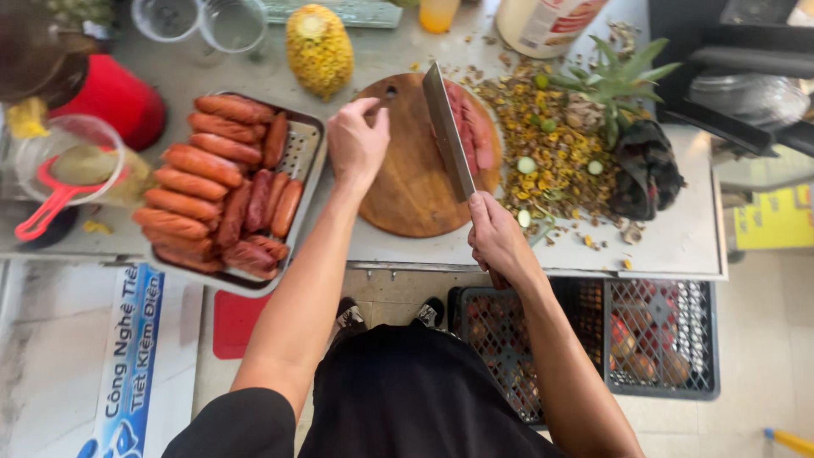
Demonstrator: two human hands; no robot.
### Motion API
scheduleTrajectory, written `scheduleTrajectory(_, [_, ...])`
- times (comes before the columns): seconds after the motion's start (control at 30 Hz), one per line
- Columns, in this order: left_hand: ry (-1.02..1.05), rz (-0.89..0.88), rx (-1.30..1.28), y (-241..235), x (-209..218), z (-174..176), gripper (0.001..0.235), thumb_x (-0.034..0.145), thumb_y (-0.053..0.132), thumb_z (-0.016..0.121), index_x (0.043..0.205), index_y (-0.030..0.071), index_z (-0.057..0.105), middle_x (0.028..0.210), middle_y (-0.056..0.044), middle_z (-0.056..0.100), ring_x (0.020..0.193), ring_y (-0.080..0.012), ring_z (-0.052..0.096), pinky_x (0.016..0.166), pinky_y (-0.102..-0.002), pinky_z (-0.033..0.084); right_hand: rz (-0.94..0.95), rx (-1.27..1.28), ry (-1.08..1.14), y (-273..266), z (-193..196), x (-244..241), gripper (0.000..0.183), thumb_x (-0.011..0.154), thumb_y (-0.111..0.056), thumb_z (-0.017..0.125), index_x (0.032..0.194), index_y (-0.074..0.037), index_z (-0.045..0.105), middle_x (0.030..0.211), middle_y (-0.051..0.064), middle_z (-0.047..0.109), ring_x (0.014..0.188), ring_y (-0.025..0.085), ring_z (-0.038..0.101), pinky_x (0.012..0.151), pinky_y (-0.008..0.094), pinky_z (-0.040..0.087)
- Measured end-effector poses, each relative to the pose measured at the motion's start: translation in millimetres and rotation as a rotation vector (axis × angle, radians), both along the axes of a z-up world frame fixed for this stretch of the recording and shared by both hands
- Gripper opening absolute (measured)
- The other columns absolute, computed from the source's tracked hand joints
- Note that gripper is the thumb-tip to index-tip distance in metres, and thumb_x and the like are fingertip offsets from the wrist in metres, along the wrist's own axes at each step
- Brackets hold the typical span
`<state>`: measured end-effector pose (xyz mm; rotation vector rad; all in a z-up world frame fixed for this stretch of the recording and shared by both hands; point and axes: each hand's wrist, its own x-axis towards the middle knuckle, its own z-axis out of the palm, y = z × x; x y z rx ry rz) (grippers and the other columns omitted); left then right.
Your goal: The person slices a cucumber into thin strips on a wooden cutting board and places them into a tray. Then the person retrieves a tray of sausages and slices them into pieces on the same cutting board.
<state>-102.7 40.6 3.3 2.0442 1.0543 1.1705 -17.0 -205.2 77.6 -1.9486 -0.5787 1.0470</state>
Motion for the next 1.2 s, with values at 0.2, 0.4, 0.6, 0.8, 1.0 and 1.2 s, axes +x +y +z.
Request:
scheduleTrajectory(0.2, [0.443, 0.343, 0.129, 64, -112, 20, 0.044, 0.086, 0.031, 0.083, 0.121, 0.006, 0.072, 0.121, -0.018, 0.069, 0.120, -0.0364, 0.057, 0.103, -0.052, 0.044, 0.168, -0.056, -0.038, 23, -5, -25, 0.037, 0.107, -0.040, 0.040, 0.118, -0.010, 0.059, 0.057, 0.000, 0.047, 0.044, 0.011, 0.048, 0.040, 0.032, 0.043])
scheduleTrajectory(0.4, [0.628, 0.401, -0.128, 101, -144, 27, 0.087, 0.062, 0.055, 0.092, 0.129, 0.009, 0.063, 0.123, -0.022, 0.062, 0.121, -0.0438, 0.051, 0.105, -0.059, 0.035, 0.247, -0.023, -0.038, 30, -9, -37, 0.035, 0.108, -0.038, 0.040, 0.109, -0.008, 0.057, 0.058, 0.001, 0.046, 0.044, 0.012, 0.046, 0.041, 0.032, 0.040])
scheduleTrajectory(0.6, [0.556, 0.407, 0.055, 99, -138, 33, 0.071, 0.058, 0.051, 0.092, 0.107, 0.007, 0.070, 0.113, -0.020, 0.066, 0.116, -0.0395, 0.055, 0.106, -0.064, 0.031, 0.258, -0.002, -0.068, 25, -13, -35, 0.035, 0.109, -0.038, 0.040, 0.108, -0.007, 0.057, 0.058, 0.001, 0.047, 0.044, 0.011, 0.047, 0.042, 0.030, 0.042])
scheduleTrajectory(0.8, [0.294, -0.111, 0.201, 32, -80, 30, 0.062, 0.066, 0.039, 0.091, 0.115, 0.008, 0.067, 0.114, -0.012, 0.069, 0.112, -0.0348, 0.060, 0.102, -0.051, 0.045, 0.119, -0.034, -0.078, 17, -15, -39, 0.038, 0.108, -0.039, 0.040, 0.115, -0.008, 0.059, 0.055, 0.002, 0.046, 0.042, 0.013, 0.047, 0.039, 0.033, 0.042])
scheduleTrajectory(1.0, [0.168, -0.428, -0.026, -49, -20, -2, 0.067, 0.065, 0.036, 0.090, 0.120, 0.011, 0.061, 0.119, -0.009, 0.069, 0.119, -0.0321, 0.061, 0.102, -0.048, 0.046, 0.034, -0.100, -0.237, 8, -14, -33, 0.042, 0.106, -0.040, 0.040, 0.125, -0.009, 0.061, 0.054, 0.005, 0.050, 0.043, 0.017, 0.055, 0.042, 0.036, 0.046])
scheduleTrajectory(1.2, [0.057, -0.448, 0.133, -45, -23, -48, 0.055, 0.077, 0.033, 0.093, 0.121, 0.008, 0.070, 0.136, -0.021, 0.060, 0.127, -0.0376, 0.055, 0.107, -0.050, 0.042, 0.041, -0.122, -0.321, -1, -23, -29, 0.043, 0.107, -0.041, 0.041, 0.127, -0.008, 0.062, 0.071, 0.017, 0.062, 0.064, 0.031, 0.065, 0.061, 0.044, 0.052])
